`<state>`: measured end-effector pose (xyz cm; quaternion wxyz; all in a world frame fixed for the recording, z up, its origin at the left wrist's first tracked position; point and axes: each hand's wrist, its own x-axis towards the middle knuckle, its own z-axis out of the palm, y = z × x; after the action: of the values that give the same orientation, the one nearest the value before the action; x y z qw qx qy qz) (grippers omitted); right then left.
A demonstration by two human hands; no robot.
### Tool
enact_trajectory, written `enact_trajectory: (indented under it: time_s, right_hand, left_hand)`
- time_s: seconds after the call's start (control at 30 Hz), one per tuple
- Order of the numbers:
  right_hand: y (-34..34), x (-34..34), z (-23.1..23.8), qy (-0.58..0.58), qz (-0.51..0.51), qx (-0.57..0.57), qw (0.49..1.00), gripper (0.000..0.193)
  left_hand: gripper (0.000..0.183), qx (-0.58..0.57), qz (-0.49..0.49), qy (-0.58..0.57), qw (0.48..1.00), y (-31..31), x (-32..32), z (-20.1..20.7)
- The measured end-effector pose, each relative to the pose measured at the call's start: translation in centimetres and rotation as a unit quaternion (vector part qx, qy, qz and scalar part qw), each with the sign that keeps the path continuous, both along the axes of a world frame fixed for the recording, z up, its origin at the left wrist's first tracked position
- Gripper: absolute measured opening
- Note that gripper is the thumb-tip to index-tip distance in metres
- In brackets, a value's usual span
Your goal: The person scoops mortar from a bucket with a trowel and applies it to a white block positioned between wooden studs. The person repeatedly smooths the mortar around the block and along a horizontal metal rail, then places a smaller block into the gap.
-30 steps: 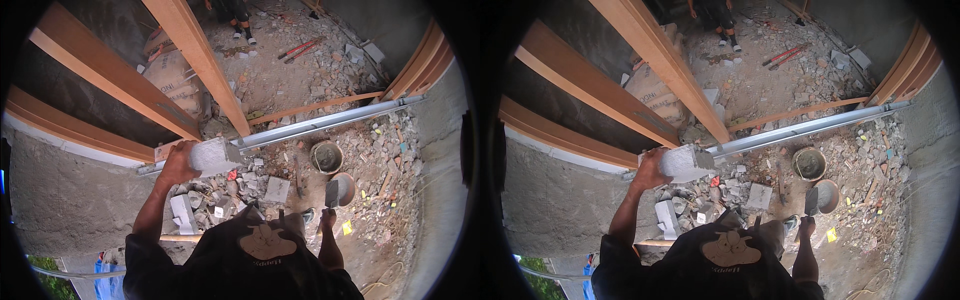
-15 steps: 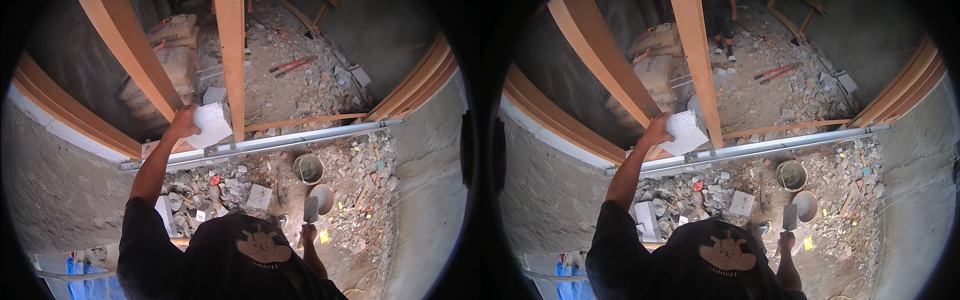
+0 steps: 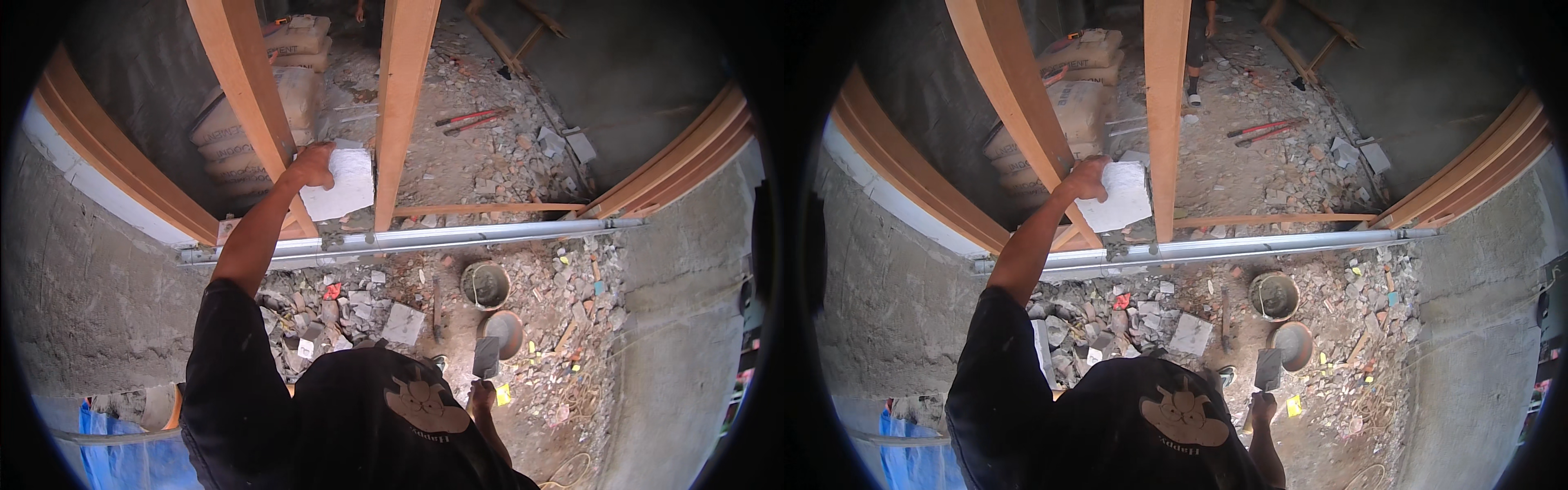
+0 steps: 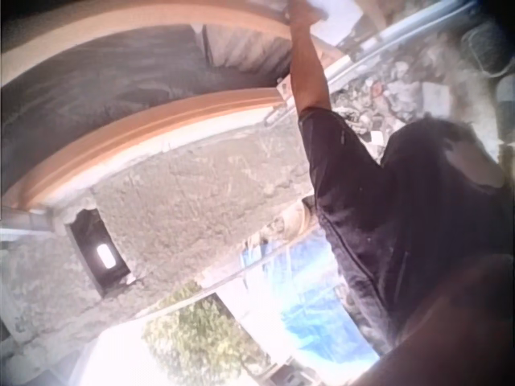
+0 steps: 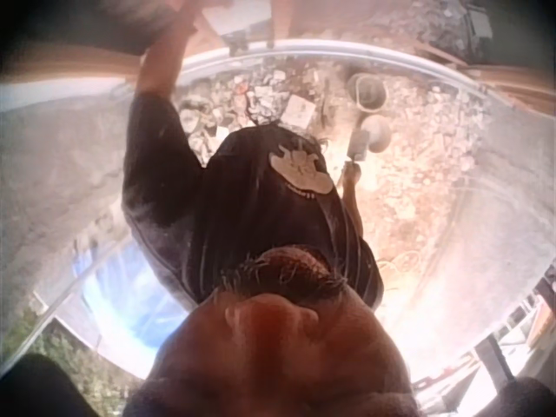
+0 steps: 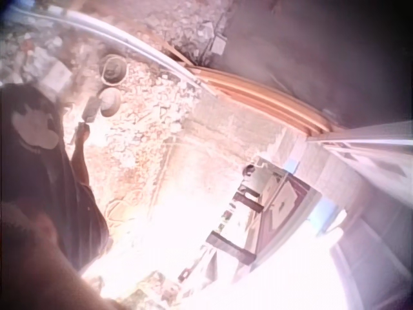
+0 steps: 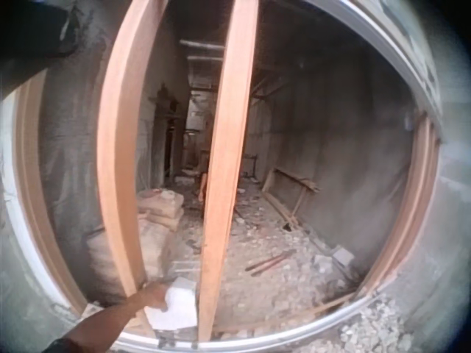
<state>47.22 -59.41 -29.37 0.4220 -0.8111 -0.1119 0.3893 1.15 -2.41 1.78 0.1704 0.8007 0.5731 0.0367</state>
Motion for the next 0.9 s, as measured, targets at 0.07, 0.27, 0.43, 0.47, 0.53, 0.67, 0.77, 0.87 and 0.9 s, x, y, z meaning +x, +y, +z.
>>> enact_trajectory:
  time_s: [0.07,0.27,0.43,0.47,0.53,0.67,0.77,0.87,0.9]
  right_hand:
    - [-0.1,-0.6,0.0,0.017,-0.002,-0.005,1.0,0.012]
    - [0.2,-2.6,2.2,0.001,0.017,-0.058,0.998,0.015]
    - [0.2,-2.3,3.7,-0.152,0.171,-0.044,0.973,0.015]
    - [1.2,-3.0,5.4,-0.097,0.108,-0.07,0.987,0.014]
    - [1.4,-3.6,6.6,-0.1,0.098,-0.063,0.988,0.014]
    - [1.9,-3.4,6.5,-0.104,0.118,-0.062,0.986,0.011]
    - [2.1,-3.0,5.8,-0.117,0.142,-0.073,0.98,0.012]
    - [2.7,-2.5,4.0,-0.067,0.099,-0.066,0.991,0.014]
    - [3.0,-2.7,3.5,-0.036,0.072,-0.058,0.995,0.015]
  left_hand:
    - [0.103,0.003,-0.005,0.002,1.0,0.7,0.1,-0.5]
    - [0.103,-0.017,-0.007,0.006,1.0,2.6,0.4,-2.1]
    - [0.104,0.005,-0.017,-0.003,1.0,3.9,-0.6,-4.2]
    - [0.105,-0.011,-0.018,-0.003,1.0,4.1,-0.7,-4.3]
    - [0.105,-0.043,-0.024,-0.006,0.999,3.9,0.0,-3.2]
    - [0.095,0.034,-0.04,-0.005,0.999,3.1,0.1,-2.6]
    - [0.095,0.041,-0.045,0.006,0.998,2.9,0.1,-2.6]
    - [0.094,0.035,-0.046,0.006,0.998,3.3,-0.1,-3.1]
    - [0.094,0.037,-0.045,0.003,0.998,3.5,-0.4,-3.0]
